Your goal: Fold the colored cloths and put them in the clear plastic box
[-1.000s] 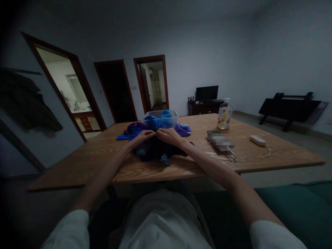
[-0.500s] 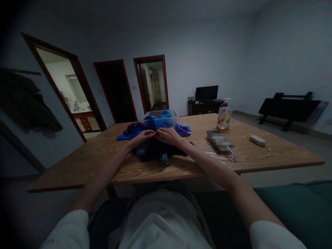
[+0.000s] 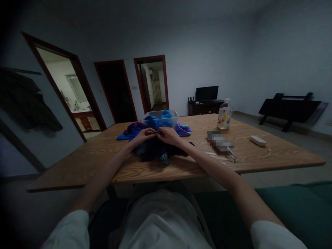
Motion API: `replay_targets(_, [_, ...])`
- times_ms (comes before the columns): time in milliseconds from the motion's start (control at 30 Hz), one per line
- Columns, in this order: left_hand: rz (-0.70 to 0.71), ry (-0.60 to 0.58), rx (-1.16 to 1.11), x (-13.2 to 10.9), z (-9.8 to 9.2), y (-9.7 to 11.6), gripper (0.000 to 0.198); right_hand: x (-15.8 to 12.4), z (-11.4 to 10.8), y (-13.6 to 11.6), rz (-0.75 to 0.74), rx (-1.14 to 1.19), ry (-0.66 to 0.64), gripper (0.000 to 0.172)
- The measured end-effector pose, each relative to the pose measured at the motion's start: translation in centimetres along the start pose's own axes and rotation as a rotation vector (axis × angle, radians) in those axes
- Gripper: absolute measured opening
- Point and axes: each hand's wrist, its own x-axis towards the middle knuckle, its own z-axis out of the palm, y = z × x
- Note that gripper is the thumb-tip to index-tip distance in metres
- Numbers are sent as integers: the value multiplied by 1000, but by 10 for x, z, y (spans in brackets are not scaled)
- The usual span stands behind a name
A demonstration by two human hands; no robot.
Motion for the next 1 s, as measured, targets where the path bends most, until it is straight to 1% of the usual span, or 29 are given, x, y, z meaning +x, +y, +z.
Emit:
replay_targets(167, [30,-1,18,2,0,-3,48,-2,2,0,-23,-75,-6,11])
replay_targets(300, [38,22,28,3,1,-3,48,-3,3,-2,3,-105,0,15])
replay_targets(433, [28,22,80,3,2,0,50,-2,2,-2,32,-53,0,12])
replay_targets(500, [8,7,116,2,1,0,53,-1,1,0,35,-27,22,10])
replay_targets(633, [-15,-18,177,3,-1,-5,56,-2,3,0,49,-18,70,10])
replay_targets(733, [-7,-24,209,3,-3,-9,55,-2,2,-1,56,-15,61,9])
replay_targets(867, [-22,-17,221,4,-3,-11,59,-2,2,-2,28,-17,46,8])
replay_targets(1000, [-22,7,225,6,-2,-13,61,-3,6,1,-44,-53,13,5])
